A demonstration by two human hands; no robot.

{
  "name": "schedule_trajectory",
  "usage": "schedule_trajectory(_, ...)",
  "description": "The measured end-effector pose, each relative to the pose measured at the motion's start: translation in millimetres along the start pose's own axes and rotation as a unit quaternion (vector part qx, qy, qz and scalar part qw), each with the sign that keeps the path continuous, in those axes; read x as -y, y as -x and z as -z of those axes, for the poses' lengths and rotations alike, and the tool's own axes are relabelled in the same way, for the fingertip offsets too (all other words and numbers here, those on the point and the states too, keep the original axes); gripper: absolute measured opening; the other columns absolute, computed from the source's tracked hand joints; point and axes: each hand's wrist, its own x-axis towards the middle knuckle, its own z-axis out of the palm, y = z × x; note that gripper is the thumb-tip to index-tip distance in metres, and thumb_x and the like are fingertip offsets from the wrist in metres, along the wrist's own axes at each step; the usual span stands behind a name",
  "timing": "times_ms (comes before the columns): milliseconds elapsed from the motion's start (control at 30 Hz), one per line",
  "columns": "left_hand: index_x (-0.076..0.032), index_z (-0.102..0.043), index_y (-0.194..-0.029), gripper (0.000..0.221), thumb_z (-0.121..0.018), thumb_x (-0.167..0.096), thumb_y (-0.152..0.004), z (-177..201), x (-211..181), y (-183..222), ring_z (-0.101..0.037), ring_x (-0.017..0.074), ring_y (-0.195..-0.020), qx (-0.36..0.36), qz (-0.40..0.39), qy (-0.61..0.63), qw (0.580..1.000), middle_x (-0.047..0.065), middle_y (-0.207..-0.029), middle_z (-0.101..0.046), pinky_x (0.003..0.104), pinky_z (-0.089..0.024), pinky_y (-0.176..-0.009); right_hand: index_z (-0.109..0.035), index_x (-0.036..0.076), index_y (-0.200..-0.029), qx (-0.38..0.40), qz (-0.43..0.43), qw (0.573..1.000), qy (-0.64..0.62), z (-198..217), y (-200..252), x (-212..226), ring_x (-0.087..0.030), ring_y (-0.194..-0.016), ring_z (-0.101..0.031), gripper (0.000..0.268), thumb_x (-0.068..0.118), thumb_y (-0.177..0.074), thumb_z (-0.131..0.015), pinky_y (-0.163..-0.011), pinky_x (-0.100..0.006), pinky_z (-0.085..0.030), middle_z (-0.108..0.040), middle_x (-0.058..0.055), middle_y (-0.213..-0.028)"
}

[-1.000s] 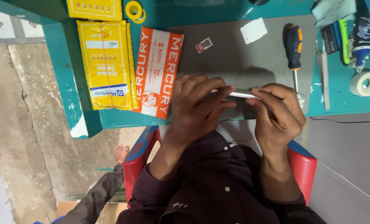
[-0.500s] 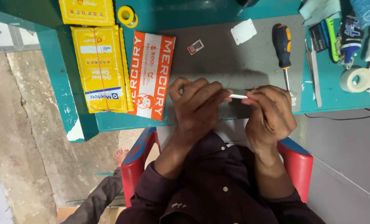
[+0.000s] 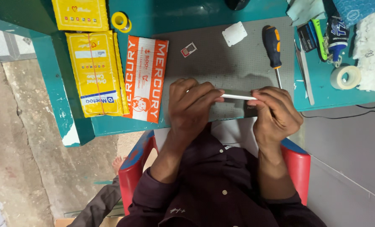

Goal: The person uses a screwdriver to remove screws from a disassembled smartphone. They then insert a SIM card into the back cover and reassemble the phone by aligning the internal components with the cover. Finally, the person powers on the device to verify the repair.

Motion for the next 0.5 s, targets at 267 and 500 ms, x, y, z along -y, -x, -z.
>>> schedule_trajectory(267,-0.005,-0.069,-0.120,0.039,-0.083,-0.005,-0.083,11,12,16,-0.069,0.0264,-0.111,-0.011,0.173,0.093,0.980,0.011,-0.118,-0.069,0.036,-0.059,-0.094,-0.074,-0.004,-0.105,0.028,-0.052,0.997,-0.045,5,-6,7,-0.023,-0.090,-0.073,0.014,-0.008,-0.094,-0.082,-0.079,-0.028,-0.059,-0.073,-0.015,-0.107)
schedule_trajectory(500,-0.001,-0.067,-0.127,0.037,-0.064,0.015,-0.095,14,25,31,-0.073,0.0198,-0.108,-0.012,0.237,0.235,0.943,0.014,-0.118,-0.071,0.030,-0.066,-0.091,-0.072,0.000,-0.105,0.208,0.149,0.962,0.096,4,-53,52,-0.027,-0.097,-0.070,0.029,0.002,-0.080,-0.087,-0.080,-0.038,-0.057,-0.072,-0.012,-0.106)
